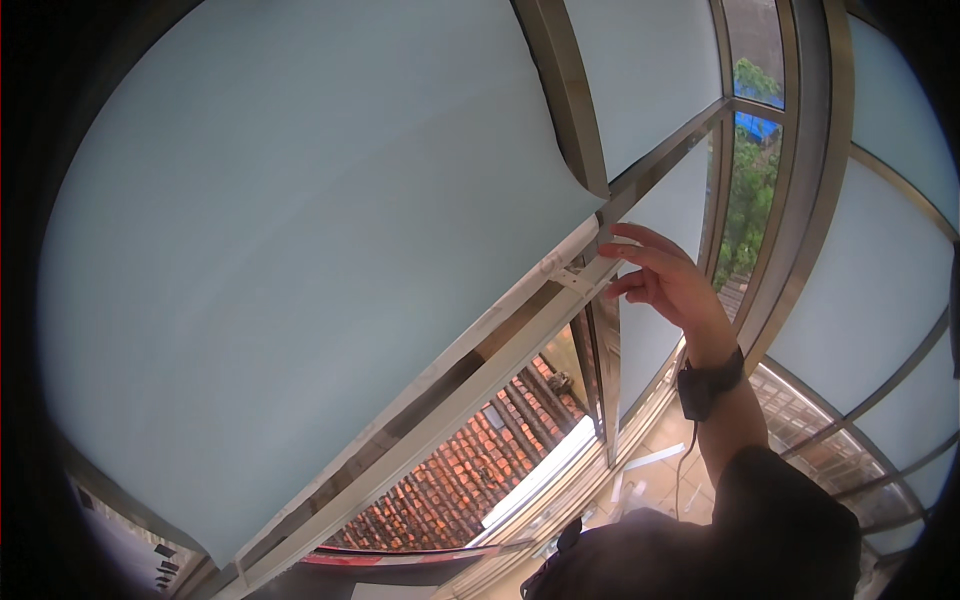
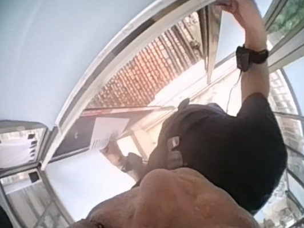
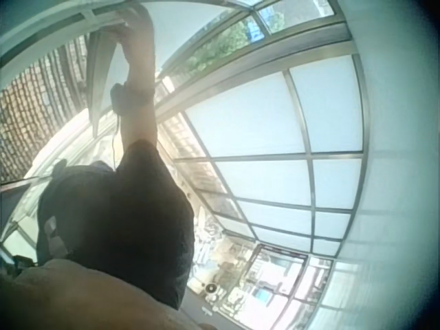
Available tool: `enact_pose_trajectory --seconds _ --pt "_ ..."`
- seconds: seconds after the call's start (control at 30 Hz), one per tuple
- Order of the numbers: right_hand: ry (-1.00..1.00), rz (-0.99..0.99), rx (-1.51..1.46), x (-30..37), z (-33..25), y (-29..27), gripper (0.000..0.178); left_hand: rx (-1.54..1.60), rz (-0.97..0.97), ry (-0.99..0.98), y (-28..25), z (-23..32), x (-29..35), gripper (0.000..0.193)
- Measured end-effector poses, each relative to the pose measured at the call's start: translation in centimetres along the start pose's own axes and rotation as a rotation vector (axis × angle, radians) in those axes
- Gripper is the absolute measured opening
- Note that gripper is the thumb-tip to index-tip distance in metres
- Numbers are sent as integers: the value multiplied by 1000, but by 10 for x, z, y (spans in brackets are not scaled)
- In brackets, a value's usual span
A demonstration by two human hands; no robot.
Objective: Applying and smoothing out a white frosted window film on a glass pane.
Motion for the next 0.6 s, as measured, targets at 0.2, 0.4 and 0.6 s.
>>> enact_pose_trajectory --seconds 0.2,0.4,0.6 --pt "89 -48 14 -13 0 18 48 -67 -68 -18 3 3 6 36" --pt "9 -162 -224 -23 24 7 45 -107 -135 -16 7 7 3 36" --pt "-33 285 486 -13 -2 30 54 -104 -32 -18 19 12 -5 31"
Point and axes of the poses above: each hand's wrist, its own x-axis away from the middle knuckle, its own y-axis out of the palm, z = x × y, the point moved 4 cm from there along -x, towards the middle knuckle, and after that the axes turned 11 degrees about x, right-handed, at the moved point
